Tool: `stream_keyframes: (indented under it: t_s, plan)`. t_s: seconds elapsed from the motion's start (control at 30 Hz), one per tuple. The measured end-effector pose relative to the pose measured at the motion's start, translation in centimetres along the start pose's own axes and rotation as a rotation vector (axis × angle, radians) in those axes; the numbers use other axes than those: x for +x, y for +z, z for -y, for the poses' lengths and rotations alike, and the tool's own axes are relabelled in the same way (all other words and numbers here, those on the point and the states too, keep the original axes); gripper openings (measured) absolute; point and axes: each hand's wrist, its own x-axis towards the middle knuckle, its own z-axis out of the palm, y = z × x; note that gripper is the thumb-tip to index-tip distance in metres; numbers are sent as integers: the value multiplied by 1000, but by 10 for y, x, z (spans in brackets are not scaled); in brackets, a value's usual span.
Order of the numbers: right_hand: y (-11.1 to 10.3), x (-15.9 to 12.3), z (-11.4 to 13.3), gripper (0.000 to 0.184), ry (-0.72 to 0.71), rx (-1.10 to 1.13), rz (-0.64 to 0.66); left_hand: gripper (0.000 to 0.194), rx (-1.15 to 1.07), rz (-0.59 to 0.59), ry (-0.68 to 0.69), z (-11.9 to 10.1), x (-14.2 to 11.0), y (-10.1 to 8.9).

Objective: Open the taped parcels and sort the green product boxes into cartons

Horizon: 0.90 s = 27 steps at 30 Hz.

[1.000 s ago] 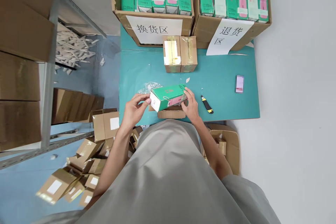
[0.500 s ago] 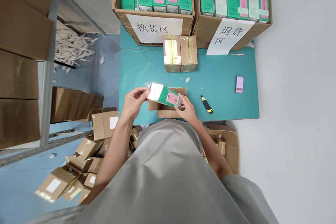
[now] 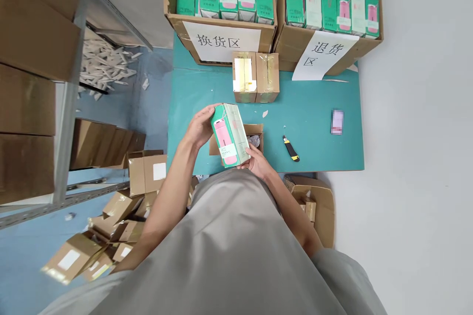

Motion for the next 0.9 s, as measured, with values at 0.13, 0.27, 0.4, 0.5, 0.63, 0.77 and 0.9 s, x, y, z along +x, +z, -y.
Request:
stream_keyframes:
  t_s: [0.13,0.27,0.4,0.5,0.63,0.77,0.9]
  plan:
    - [3,-2,2,32,101,48,15,57,-80,-12,15,9,4,8]
    - [11,-3,-2,51,1,-77,13,54,-3,-99,31,15,8,17]
    - [23,-5,-3,83,-243,-404,-88,49,175,-240,102,16,14,27]
    - [30,-8,3,95,-381,-695,-222,40,278,-292,170,16,19,36]
    - [36,-10,8,106,-378,-1060,-454,26,445,-321,252,16,23,51]
    - [34,-10,10,89,-388,-1204,-486,23,583,-325,270,11,26,70]
    - [21,-6,17,89,-494,-980,-478,33,651,-190,253,-2,36,83]
